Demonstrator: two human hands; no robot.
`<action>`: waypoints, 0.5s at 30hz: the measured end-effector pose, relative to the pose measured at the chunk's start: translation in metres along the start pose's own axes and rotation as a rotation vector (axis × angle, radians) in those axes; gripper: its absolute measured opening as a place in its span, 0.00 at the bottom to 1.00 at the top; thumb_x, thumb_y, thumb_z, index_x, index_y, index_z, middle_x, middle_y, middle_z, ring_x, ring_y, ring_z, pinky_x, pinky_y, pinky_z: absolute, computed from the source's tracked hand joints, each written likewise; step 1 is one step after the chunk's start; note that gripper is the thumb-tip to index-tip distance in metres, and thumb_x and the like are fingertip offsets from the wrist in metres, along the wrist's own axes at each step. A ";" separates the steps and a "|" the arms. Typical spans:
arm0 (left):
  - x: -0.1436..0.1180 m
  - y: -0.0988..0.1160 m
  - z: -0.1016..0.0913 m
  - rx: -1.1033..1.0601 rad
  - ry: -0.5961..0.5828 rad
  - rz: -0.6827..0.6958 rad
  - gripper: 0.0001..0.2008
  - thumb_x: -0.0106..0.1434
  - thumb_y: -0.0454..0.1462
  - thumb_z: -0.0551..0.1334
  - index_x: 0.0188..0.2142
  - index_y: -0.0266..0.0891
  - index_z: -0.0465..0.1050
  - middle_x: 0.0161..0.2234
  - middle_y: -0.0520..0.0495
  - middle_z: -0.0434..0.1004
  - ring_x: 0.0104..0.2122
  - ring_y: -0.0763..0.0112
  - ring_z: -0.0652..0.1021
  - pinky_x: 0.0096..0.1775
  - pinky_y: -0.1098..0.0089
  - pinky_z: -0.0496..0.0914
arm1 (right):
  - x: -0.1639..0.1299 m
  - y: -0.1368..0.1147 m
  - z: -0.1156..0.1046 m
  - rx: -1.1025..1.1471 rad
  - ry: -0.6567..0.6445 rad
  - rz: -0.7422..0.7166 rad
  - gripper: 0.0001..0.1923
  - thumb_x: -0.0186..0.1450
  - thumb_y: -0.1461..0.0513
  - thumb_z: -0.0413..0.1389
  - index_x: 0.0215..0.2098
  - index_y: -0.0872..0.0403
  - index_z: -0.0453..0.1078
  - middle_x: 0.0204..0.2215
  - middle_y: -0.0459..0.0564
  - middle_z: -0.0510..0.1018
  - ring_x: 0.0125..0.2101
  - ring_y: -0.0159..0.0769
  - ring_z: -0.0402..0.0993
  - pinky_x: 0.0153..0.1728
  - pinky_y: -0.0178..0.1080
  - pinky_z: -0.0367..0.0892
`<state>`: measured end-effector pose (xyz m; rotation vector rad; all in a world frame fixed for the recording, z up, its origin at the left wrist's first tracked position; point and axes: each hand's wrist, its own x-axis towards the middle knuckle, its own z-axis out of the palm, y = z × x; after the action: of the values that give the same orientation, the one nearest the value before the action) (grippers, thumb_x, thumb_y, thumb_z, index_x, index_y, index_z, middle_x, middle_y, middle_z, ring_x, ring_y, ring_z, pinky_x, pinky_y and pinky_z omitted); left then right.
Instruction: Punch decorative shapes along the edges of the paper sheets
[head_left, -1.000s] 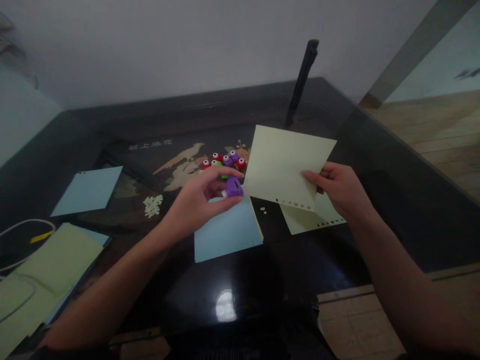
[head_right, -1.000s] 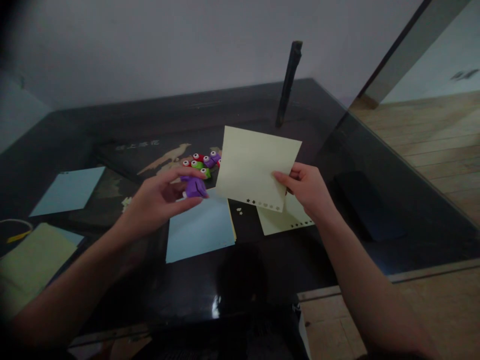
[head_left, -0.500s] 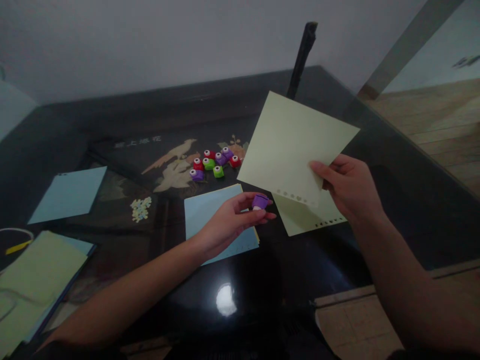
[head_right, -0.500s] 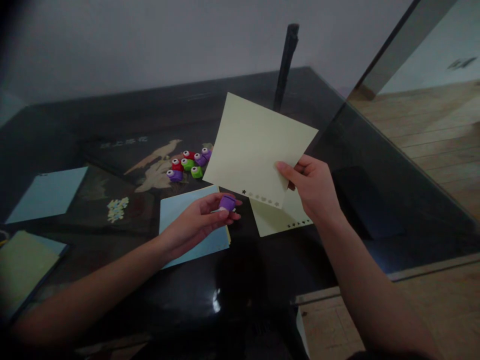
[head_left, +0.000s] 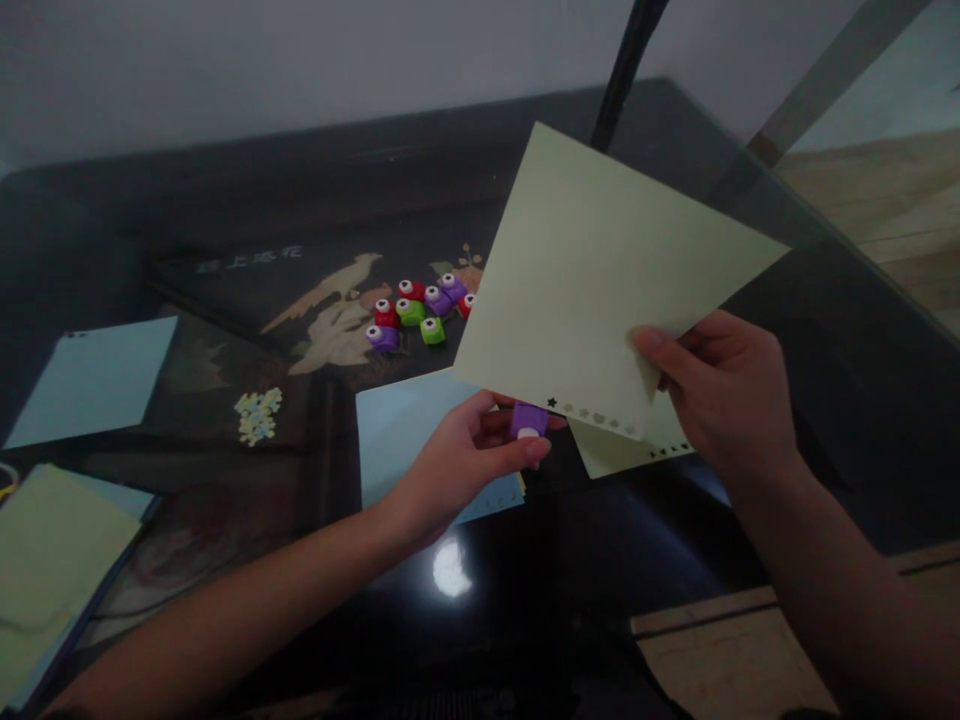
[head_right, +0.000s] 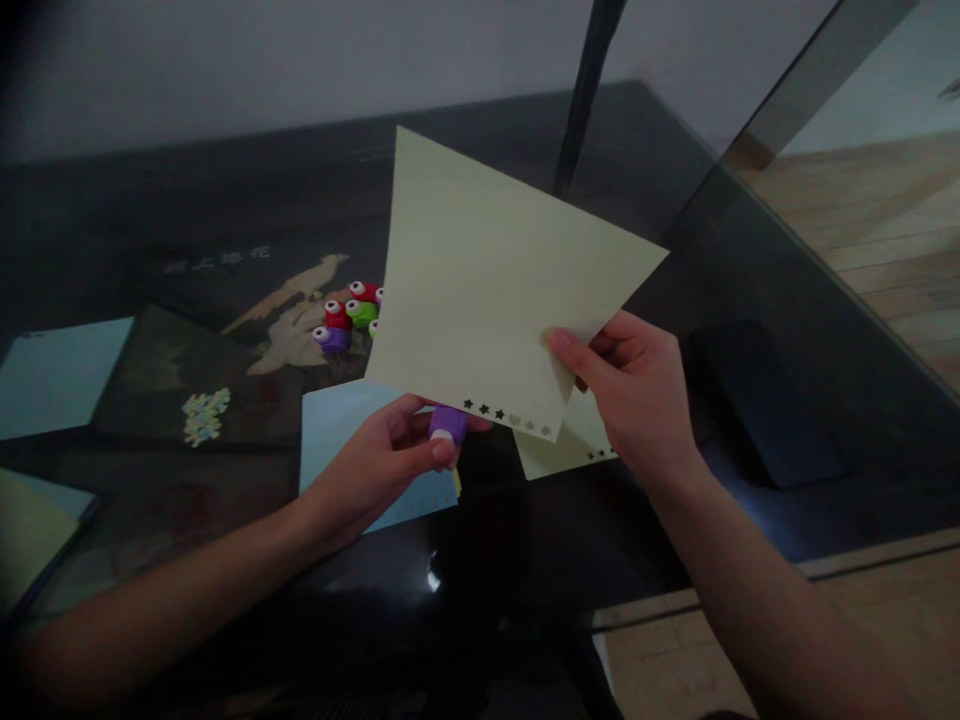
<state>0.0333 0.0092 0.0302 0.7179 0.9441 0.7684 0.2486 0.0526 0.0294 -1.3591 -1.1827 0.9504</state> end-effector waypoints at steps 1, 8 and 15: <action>0.000 0.000 0.000 -0.007 -0.002 0.007 0.17 0.51 0.35 0.71 0.39 0.37 0.71 0.34 0.47 0.80 0.31 0.73 0.76 0.38 0.70 0.69 | -0.001 0.000 0.000 -0.004 -0.003 -0.011 0.08 0.55 0.55 0.67 0.28 0.49 0.76 0.20 0.41 0.74 0.20 0.29 0.66 0.21 0.34 0.61; -0.002 -0.001 0.000 -0.003 -0.004 0.016 0.17 0.51 0.36 0.72 0.39 0.37 0.71 0.39 0.44 0.81 0.33 0.71 0.77 0.39 0.69 0.70 | -0.002 -0.001 0.000 -0.100 0.012 -0.049 0.10 0.55 0.53 0.66 0.28 0.49 0.76 0.19 0.42 0.74 0.19 0.30 0.66 0.20 0.34 0.60; -0.004 0.000 0.002 -0.015 -0.005 0.008 0.18 0.49 0.37 0.72 0.40 0.38 0.72 0.38 0.44 0.81 0.36 0.67 0.78 0.41 0.67 0.71 | -0.002 -0.002 0.001 -0.129 0.031 -0.084 0.10 0.55 0.53 0.66 0.24 0.50 0.74 0.16 0.41 0.71 0.18 0.28 0.63 0.18 0.33 0.57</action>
<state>0.0338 0.0057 0.0325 0.7106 0.9308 0.7797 0.2473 0.0503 0.0311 -1.4090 -1.2850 0.8024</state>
